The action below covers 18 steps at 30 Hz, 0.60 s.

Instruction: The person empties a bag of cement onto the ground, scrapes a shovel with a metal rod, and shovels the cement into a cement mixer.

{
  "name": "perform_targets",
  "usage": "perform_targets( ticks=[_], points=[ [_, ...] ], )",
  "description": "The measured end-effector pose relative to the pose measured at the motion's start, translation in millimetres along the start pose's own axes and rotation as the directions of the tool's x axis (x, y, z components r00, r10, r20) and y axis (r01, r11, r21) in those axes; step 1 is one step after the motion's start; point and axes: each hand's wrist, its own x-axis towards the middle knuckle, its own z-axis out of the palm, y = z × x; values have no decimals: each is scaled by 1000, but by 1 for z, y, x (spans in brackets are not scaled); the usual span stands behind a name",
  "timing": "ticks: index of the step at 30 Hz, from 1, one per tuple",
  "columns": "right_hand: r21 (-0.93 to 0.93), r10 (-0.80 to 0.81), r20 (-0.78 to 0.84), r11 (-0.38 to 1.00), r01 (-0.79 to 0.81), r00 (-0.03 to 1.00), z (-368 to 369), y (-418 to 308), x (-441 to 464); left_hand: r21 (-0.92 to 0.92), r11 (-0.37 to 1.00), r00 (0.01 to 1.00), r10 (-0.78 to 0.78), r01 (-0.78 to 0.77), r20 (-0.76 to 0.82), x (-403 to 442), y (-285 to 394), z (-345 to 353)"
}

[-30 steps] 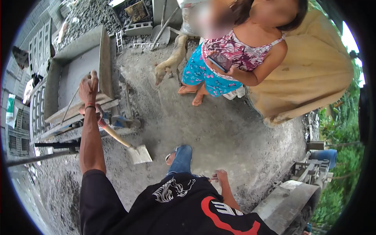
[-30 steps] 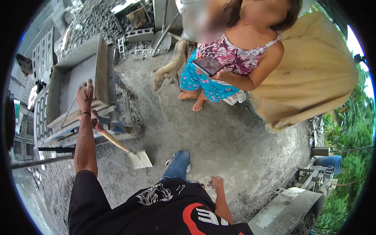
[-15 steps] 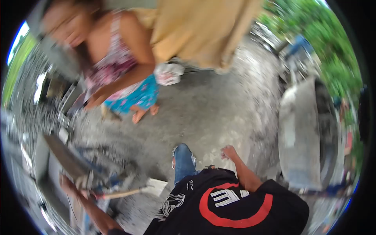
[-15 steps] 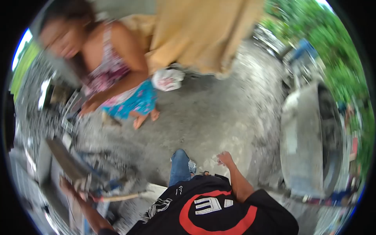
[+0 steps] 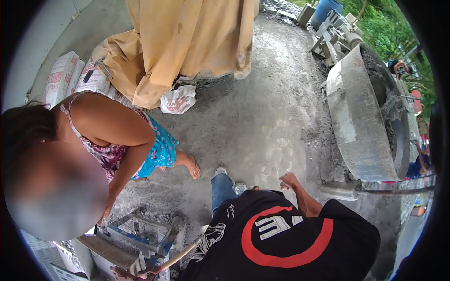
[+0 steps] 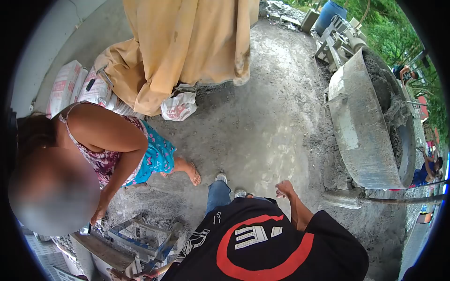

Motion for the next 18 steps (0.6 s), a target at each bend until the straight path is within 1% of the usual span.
perform_targets(
  ticks=[2, 3, 5, 6, 7, 8, 11, 13, 14, 15, 16, 17, 18],
  points=[
    [93, -101, -9, 990, 102, 995, 0, -21, 4, 14, 1000, 1000, -7, 7, -5, 1, 3, -2],
    [90, -92, -4, 992, 92, 996, 1, -37, 4, 21, 1000, 1000, -9, 9, -7, 4, 5, -3],
    [60, -172, -25, 983, 174, 985, 3, -66, 2, 28, 1000, 1000, -14, 14, -9, 3, 7, -2],
    [56, -165, -18, 985, 166, 986, 5, -80, -2, 33, 999, 1000, -19, 20, -10, 4, 6, -4],
    [61, -199, -39, 978, 201, 979, 4, -95, -6, 34, 999, 1000, -25, 25, -8, 4, 3, -8],
    [65, -231, -58, 970, 235, 971, 4, -105, -8, 35, 999, 999, -27, 28, -18, 4, 3, -10],
    [50, -244, -44, 968, 246, 969, 0, -117, -7, 37, 999, 997, -18, 21, -72, 3, 5, -17],
    [55, -249, -26, 967, 250, 968, 1, -120, -4, -4, 973, 972, -232, 232, -47, 4, 21, -26],
    [34, -214, -26, 976, 214, 977, 1, -119, -5, 6, 972, 971, -234, 234, -52, 4, 24, -26],
    [13, -181, -30, 983, 181, 983, -2, -120, -4, -138, 967, 941, -244, 216, -236, -5, 37, -23],
    [12, -177, -26, 984, 177, 984, -5, -120, -2, -271, 949, 874, -266, 163, -406, -12, 50, -20],
    [15, -175, -17, 984, 175, 984, -8, -117, -1, -263, 951, 875, -260, 160, -408, -20, 61, -20],
    [17, -172, -6, 985, 172, 985, -10, -113, 0, -192, 968, 841, -237, 162, -487, -29, 71, -23]
  ],
)
